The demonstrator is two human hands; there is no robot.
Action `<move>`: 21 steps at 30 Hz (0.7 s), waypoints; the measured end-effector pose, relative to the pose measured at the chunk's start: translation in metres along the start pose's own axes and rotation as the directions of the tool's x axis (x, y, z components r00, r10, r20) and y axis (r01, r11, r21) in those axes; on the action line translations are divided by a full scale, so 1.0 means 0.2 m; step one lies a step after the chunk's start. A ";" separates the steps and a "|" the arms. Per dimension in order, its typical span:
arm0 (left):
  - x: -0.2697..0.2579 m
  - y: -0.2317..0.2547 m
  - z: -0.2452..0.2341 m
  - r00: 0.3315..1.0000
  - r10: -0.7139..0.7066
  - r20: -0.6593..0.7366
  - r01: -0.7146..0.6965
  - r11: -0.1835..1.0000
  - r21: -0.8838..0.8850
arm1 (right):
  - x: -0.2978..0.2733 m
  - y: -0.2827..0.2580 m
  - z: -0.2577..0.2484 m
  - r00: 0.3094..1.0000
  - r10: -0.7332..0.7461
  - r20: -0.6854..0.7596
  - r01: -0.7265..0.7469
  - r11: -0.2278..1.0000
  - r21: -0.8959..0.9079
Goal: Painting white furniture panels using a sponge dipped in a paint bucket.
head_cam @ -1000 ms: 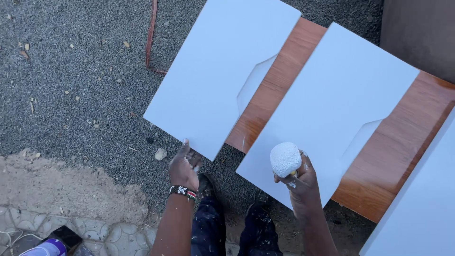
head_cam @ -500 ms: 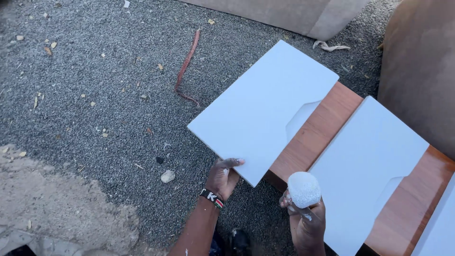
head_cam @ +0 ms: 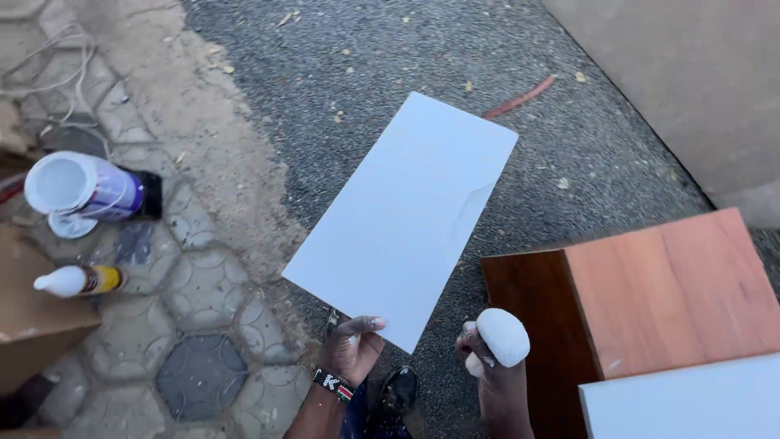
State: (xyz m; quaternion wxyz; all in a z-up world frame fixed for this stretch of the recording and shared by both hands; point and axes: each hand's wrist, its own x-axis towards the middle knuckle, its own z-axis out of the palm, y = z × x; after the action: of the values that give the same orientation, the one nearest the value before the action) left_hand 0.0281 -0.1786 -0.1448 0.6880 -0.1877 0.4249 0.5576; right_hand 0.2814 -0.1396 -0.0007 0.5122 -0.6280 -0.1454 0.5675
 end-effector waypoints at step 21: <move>-1.03 1.98 -1.65 0.713 0.344 -0.611 -0.592 0.763 -0.260 | -1.23 1.69 2.93 0.870 0.169 0.462 0.074 0.884 -0.462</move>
State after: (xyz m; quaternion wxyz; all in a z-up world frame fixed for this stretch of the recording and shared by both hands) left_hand -0.4656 -0.4233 -0.0842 0.3132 -0.3659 0.4942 0.7238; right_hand -0.4361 -0.1929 -0.0357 0.2780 -0.5712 -0.3862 0.6688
